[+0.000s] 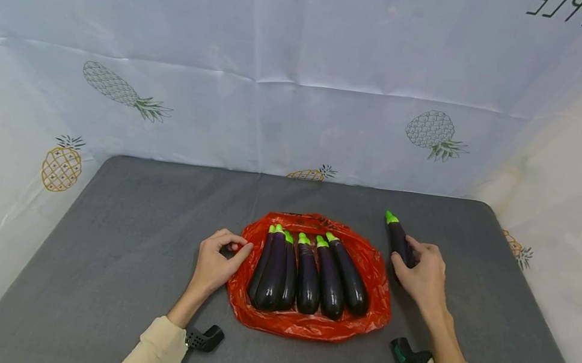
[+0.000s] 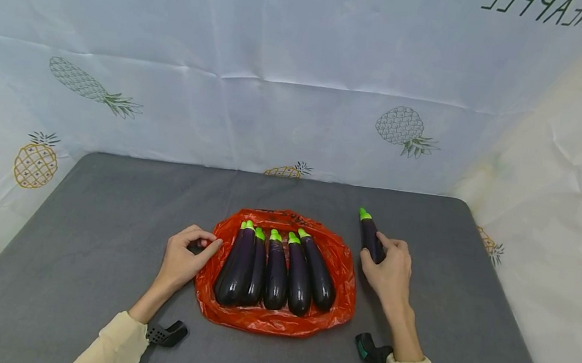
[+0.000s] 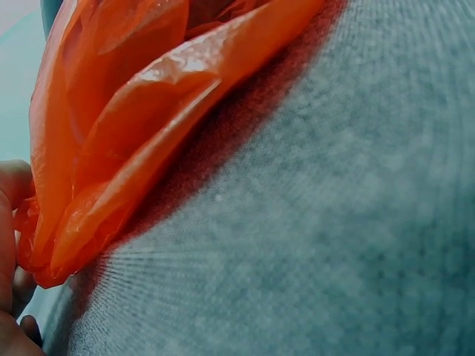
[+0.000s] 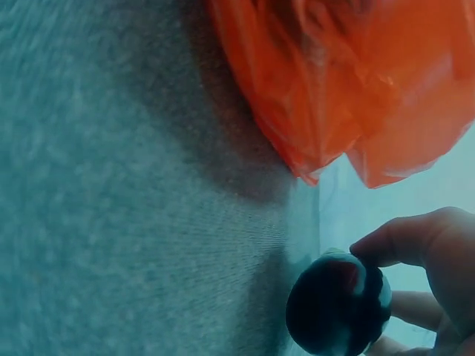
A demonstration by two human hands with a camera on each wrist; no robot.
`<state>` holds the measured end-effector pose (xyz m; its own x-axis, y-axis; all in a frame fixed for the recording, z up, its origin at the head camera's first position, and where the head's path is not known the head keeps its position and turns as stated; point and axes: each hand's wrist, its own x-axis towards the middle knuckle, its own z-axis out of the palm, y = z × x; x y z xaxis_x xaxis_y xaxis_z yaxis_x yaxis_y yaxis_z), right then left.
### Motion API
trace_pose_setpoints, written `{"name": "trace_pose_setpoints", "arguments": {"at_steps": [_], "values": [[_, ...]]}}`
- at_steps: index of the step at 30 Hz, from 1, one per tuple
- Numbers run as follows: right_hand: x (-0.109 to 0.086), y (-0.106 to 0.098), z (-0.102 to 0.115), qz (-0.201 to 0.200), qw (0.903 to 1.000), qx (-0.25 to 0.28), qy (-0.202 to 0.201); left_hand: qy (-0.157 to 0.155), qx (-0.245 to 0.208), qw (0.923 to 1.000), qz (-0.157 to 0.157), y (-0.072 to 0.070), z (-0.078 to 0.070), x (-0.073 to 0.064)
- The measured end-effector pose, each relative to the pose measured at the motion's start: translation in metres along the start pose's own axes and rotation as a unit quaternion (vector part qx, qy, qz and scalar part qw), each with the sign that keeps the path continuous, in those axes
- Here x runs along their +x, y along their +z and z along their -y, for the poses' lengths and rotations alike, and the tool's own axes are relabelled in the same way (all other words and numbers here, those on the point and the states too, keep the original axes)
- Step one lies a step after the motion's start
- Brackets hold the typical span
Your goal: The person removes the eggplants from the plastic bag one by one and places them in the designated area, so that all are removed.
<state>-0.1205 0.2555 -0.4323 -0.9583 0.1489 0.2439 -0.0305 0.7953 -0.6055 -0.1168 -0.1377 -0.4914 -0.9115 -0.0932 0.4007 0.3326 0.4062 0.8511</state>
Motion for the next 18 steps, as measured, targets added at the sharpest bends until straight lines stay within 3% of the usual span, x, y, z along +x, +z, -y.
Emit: {"name": "trace_pose_setpoints", "arguments": {"at_steps": [11,18], "values": [[-0.0022,0.0,-0.0016,0.028,0.9993,-0.01,0.022,-0.001,0.004,1.0,0.005,-0.0006,0.0008,0.0001],[-0.0032,-0.0002,0.0,0.027,0.9996,-0.011,0.005,0.001,0.012,0.9999,0.008,-0.0007,0.0011,0.0004]]}}
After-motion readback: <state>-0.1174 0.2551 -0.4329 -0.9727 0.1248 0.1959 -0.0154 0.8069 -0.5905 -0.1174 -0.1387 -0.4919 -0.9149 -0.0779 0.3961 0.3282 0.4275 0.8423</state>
